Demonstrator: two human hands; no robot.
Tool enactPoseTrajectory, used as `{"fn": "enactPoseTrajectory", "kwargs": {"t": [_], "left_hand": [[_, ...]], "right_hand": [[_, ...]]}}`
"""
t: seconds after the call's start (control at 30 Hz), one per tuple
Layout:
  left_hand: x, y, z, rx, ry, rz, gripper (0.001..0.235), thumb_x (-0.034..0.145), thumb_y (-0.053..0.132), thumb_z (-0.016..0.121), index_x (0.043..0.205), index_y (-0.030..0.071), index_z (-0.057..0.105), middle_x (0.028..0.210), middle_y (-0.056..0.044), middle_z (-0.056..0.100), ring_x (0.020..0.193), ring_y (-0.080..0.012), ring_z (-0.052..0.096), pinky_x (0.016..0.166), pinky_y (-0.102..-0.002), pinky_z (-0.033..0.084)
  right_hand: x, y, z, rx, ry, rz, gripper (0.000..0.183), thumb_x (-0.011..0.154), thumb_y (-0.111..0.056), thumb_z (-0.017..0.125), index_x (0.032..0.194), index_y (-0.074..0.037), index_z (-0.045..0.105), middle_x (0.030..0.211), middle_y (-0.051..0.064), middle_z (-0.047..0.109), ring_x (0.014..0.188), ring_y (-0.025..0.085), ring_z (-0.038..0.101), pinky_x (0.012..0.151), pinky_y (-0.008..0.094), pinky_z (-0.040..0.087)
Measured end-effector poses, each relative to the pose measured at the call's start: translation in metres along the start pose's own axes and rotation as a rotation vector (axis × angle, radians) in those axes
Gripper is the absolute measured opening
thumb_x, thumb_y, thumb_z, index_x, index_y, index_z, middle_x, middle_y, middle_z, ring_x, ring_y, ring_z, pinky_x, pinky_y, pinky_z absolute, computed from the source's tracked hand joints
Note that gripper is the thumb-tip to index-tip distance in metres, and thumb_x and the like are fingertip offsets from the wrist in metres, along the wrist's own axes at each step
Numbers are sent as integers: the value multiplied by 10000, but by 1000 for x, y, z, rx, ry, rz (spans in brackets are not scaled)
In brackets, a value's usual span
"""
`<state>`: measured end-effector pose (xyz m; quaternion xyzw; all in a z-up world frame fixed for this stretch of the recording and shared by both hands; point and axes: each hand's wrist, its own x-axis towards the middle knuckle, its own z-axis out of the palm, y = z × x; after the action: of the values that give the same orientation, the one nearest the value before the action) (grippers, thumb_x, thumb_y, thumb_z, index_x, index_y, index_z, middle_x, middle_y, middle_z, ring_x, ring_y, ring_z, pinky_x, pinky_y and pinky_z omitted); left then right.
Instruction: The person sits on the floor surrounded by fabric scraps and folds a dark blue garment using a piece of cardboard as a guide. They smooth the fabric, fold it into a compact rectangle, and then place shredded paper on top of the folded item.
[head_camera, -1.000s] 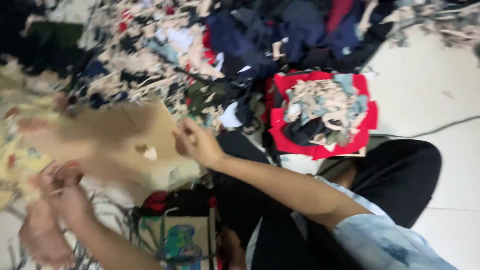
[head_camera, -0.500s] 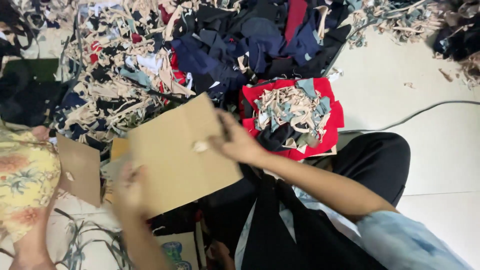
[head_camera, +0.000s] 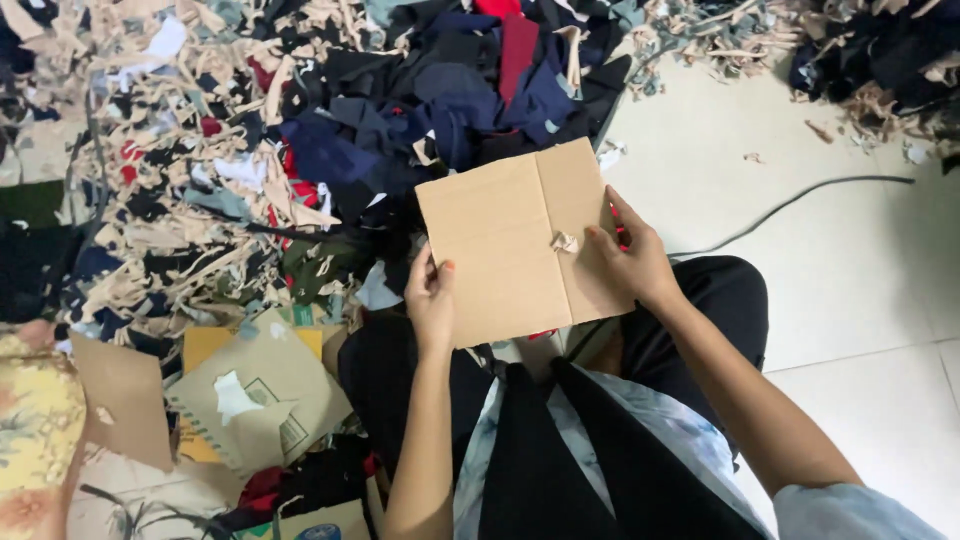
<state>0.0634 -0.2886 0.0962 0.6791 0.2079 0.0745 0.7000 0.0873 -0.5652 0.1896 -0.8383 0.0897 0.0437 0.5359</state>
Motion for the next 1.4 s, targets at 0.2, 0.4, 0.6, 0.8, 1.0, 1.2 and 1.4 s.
{"fn": "enactPoseTrajectory", "kwargs": {"t": [0.2, 0.4, 0.6, 0.8, 1.0, 1.2, 1.4], "left_hand": [[20, -27, 16, 102, -44, -3, 665, 923, 101, 736, 1535, 131, 477, 1181, -169, 679, 970, -219, 699, 873, -372, 586], [3, 6, 17, 152, -69, -12, 682, 954, 80, 676, 1577, 183, 418, 1152, -142, 681, 958, -195, 692, 847, -353, 581], [7, 16, 26, 147, -42, 4, 684, 947, 30, 661, 1574, 163, 421, 1415, -261, 575, 1230, -344, 637, 1004, -434, 543], [16, -13, 28, 238, -22, -88, 685, 950, 62, 652, 1572, 246, 431, 1528, -191, 509, 1234, -259, 657, 1036, -375, 533], [16, -18, 28, 230, -6, -50, 669, 945, 68, 654, 1563, 218, 446, 1494, -229, 526, 1250, -318, 639, 1013, -391, 547], [4, 3, 32, 370, 44, 3, 657, 936, 174, 674, 1554, 205, 455, 1375, -223, 558, 1232, -375, 628, 1012, -459, 549], [-33, 38, 57, 902, 98, 771, 555, 894, 203, 709, 1438, 220, 602, 1397, -129, 472, 1350, -355, 426, 1142, -604, 262]], "right_hand": [[6, 32, 6, 23, 29, 83, 631, 1019, -224, 646, 1578, -78, 390, 1310, 275, 630, 1170, 415, 650, 990, 510, 551], [6, 21, 5, -37, 69, 118, 635, 998, -263, 691, 1562, -117, 439, 1301, 266, 626, 1183, 415, 641, 992, 498, 546], [12, 26, 4, -55, 82, 75, 582, 1021, -226, 664, 1557, -133, 458, 1286, 266, 615, 1141, 409, 652, 934, 467, 579], [12, 47, 11, -183, 96, 33, 553, 1045, -270, 641, 1542, -81, 485, 1274, 277, 579, 1117, 427, 647, 893, 489, 591], [2, 64, 24, -666, 309, -534, 318, 965, -487, 743, 1202, -276, 748, 1143, 41, 551, 1129, 276, 434, 1045, 527, 273], [4, 74, 31, -684, 293, -603, 192, 902, -372, 815, 1055, -268, 764, 947, -24, 663, 1162, 218, 530, 1090, 584, 212], [23, 88, 11, -740, 418, -619, 149, 905, -289, 819, 1018, -232, 740, 969, 5, 695, 1169, 265, 600, 1102, 574, 219]]}}
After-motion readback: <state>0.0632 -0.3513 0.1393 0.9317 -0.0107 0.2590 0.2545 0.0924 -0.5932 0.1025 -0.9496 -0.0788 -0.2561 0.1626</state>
